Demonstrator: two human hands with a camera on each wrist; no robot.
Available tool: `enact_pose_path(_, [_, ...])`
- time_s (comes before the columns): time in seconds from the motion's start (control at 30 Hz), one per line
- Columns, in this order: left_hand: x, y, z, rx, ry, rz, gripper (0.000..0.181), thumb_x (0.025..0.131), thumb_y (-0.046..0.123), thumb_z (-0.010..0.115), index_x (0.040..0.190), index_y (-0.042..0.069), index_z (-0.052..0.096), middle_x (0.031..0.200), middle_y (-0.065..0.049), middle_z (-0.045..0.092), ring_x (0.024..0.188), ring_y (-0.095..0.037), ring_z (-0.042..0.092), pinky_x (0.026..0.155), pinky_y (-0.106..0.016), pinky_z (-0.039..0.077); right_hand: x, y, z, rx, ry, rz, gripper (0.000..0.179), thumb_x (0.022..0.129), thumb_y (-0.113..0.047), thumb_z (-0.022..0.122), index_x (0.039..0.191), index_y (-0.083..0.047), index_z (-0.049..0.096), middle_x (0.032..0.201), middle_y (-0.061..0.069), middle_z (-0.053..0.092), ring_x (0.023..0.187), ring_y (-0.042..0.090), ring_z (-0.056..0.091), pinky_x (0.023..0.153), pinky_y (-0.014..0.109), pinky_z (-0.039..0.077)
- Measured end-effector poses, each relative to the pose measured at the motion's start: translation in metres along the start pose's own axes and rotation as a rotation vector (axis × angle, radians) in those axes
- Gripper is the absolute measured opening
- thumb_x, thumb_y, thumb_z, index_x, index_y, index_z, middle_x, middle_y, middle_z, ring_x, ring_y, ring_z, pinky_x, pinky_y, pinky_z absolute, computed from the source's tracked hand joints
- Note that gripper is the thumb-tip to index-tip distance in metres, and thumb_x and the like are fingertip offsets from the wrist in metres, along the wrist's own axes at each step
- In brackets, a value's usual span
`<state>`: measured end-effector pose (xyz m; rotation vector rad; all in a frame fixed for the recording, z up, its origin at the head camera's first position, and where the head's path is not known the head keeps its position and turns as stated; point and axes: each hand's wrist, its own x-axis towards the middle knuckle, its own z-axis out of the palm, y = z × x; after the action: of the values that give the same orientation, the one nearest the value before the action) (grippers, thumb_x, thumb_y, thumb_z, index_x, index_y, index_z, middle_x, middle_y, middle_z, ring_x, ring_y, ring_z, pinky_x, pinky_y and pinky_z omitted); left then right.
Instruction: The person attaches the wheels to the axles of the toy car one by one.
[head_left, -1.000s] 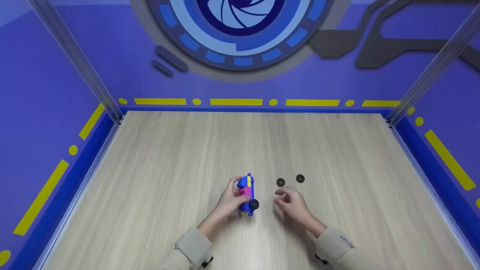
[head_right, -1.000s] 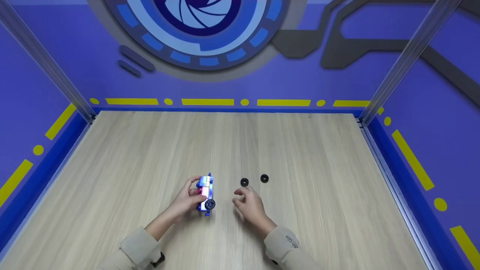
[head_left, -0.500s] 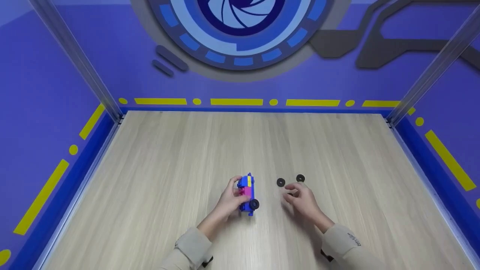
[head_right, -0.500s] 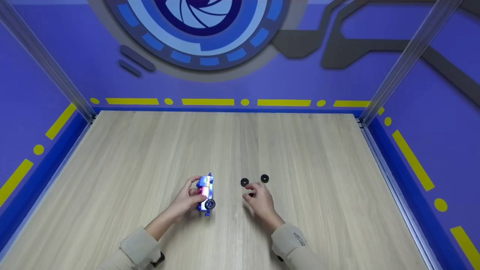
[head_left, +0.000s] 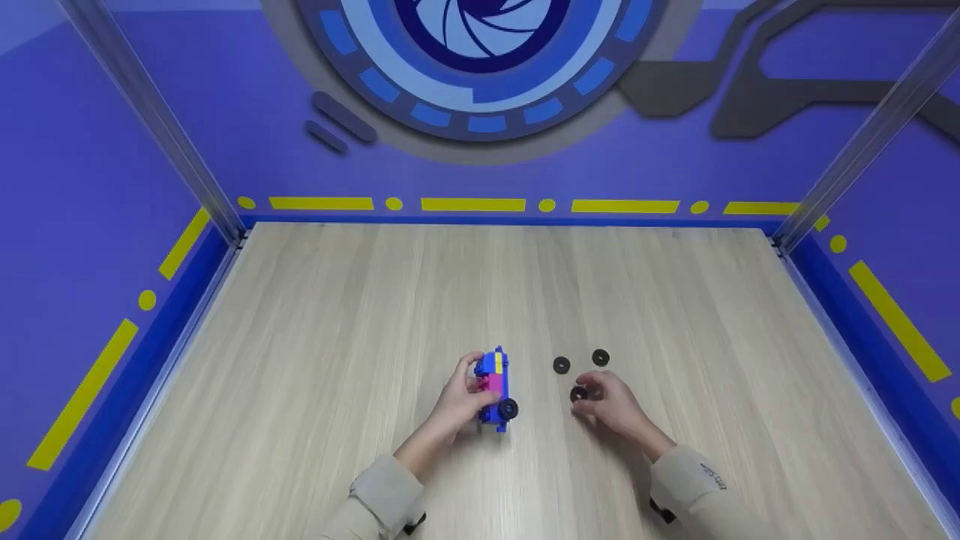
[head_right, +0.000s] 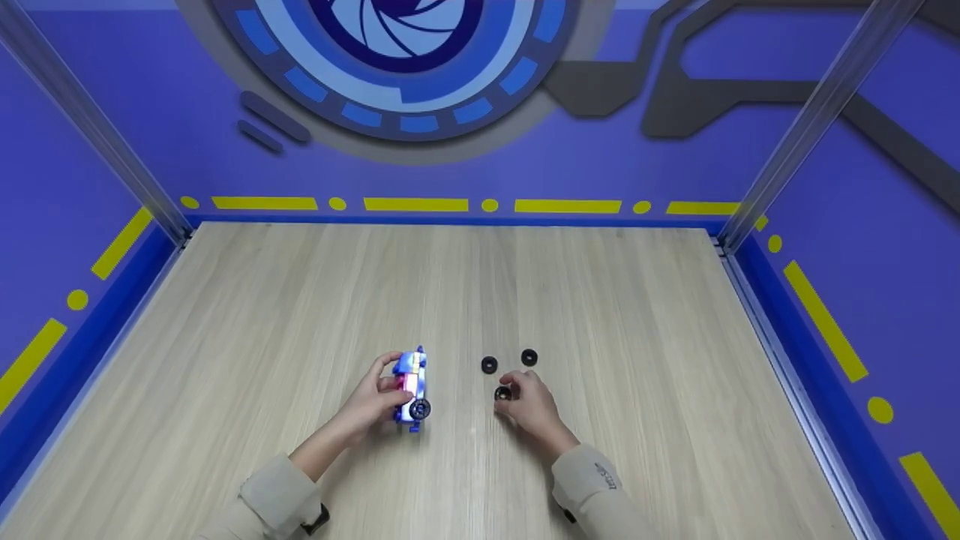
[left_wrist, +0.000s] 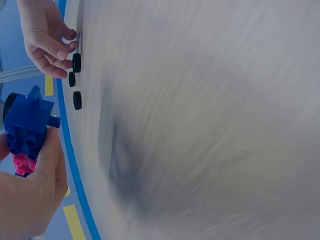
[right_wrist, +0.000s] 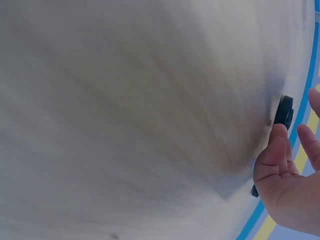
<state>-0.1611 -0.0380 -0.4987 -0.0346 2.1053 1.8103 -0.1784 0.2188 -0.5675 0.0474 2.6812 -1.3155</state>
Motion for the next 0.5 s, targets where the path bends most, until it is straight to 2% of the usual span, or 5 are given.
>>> enact_pose_path(0.27, [0.002, -0.003, 0.000, 0.005, 0.000, -0.006, 0.063, 0.081, 0.004, 0.057, 0.135, 0.011, 0.025, 0.107, -0.019, 0.052, 0.095, -0.025, 0.054, 0.081, -0.040, 0.046, 0.002, 0.002, 0.002, -0.050, -0.026, 0.017, 0.034, 0.070, -0.006, 0.068, 0.103, -0.006, 0.059, 0.093, 0.008, 0.052, 0.082, 0.017, 0.050, 0.064, 0.026, 0.042])
enact_pose_path(0.5, [0.022, -0.030, 0.001, -0.012, -0.001, -0.016, 0.067, 0.080, 0.006, 0.060, 0.136, 0.017, 0.025, 0.108, -0.017, 0.052, 0.096, -0.024, 0.054, 0.080, -0.040, 0.047, 0.002, 0.001, 0.003, -0.144, -0.027, -0.014, 0.031, 0.071, -0.006, 0.067, 0.101, -0.008, 0.060, 0.092, 0.007, 0.052, 0.083, 0.017, 0.051, 0.069, 0.031, 0.046])
